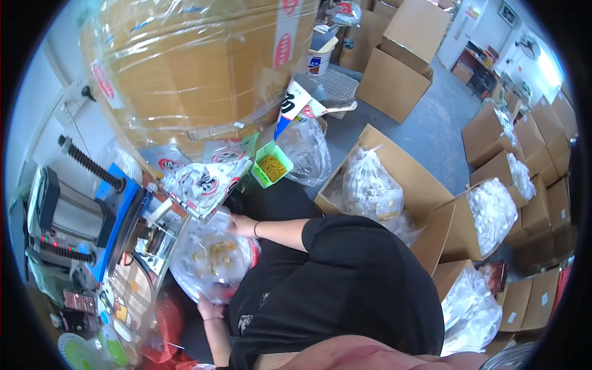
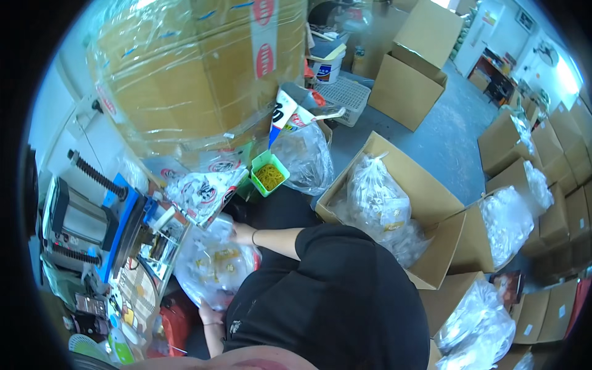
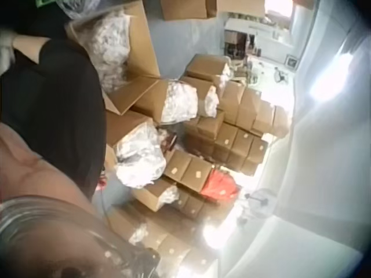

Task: Manually filling plastic bags with items and sealing them using a heat-sealing machine.

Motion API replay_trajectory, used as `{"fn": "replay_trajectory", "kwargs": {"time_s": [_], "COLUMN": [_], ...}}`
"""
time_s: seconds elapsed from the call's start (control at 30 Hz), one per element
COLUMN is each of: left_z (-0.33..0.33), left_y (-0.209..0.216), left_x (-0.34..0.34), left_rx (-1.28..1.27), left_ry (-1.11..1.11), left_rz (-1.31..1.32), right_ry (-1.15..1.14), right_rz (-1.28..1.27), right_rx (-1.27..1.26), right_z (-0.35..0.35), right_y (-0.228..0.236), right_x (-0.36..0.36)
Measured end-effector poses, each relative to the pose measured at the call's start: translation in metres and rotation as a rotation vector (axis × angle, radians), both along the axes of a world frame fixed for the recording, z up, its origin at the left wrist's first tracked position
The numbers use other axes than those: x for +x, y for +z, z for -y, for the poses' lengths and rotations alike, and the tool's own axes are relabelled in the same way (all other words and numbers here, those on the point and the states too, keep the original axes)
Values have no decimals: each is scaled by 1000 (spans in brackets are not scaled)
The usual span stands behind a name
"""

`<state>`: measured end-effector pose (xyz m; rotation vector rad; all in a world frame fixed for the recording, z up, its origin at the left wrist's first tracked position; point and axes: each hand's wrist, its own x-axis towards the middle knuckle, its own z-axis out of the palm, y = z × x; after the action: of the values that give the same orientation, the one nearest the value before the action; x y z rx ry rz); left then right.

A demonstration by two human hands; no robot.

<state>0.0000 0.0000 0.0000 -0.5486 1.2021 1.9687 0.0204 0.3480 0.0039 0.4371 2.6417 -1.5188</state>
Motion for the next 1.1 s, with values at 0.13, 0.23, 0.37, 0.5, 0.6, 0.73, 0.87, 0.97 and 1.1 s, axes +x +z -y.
{"fn": "replay_trajectory", "kwargs": {"time_s": [0.13, 0.23, 0.37, 0.5, 0.6, 0.73, 0.87, 0.97, 1.1], "left_z": [-25, -10, -11, -90, -104, -107, -115, -123, -124], "left_y": [55, 70, 100, 139, 115, 96, 121, 131, 143], "left_x": [35, 40, 44, 65, 44, 23, 39, 36, 32], "left_rx": [-158, -415, -374, -158, 235, 297, -411, -658, -629], "left_ry": [-452, -615, -303, -127, -228, -556, -879, -1019, -999], "left_rz": [-127, -454, -868, -1134, -804, -836, -1276, -1448, -1573], "right_ry": [226, 241, 285, 314, 482, 512, 594, 662, 602], "right_rz": [13, -39, -189, -250, -308, -460, -636, -868, -802], "right_rx": [81, 164, -5, -54, 201, 320, 439, 661, 779], "right_z": [-36, -42, -19, 7, 20, 24, 41, 39, 56], "right_y": [16, 19, 51, 62, 74, 106, 124, 127, 109], "right_x": [49, 59, 69, 80, 83, 96, 100, 102, 88]}}
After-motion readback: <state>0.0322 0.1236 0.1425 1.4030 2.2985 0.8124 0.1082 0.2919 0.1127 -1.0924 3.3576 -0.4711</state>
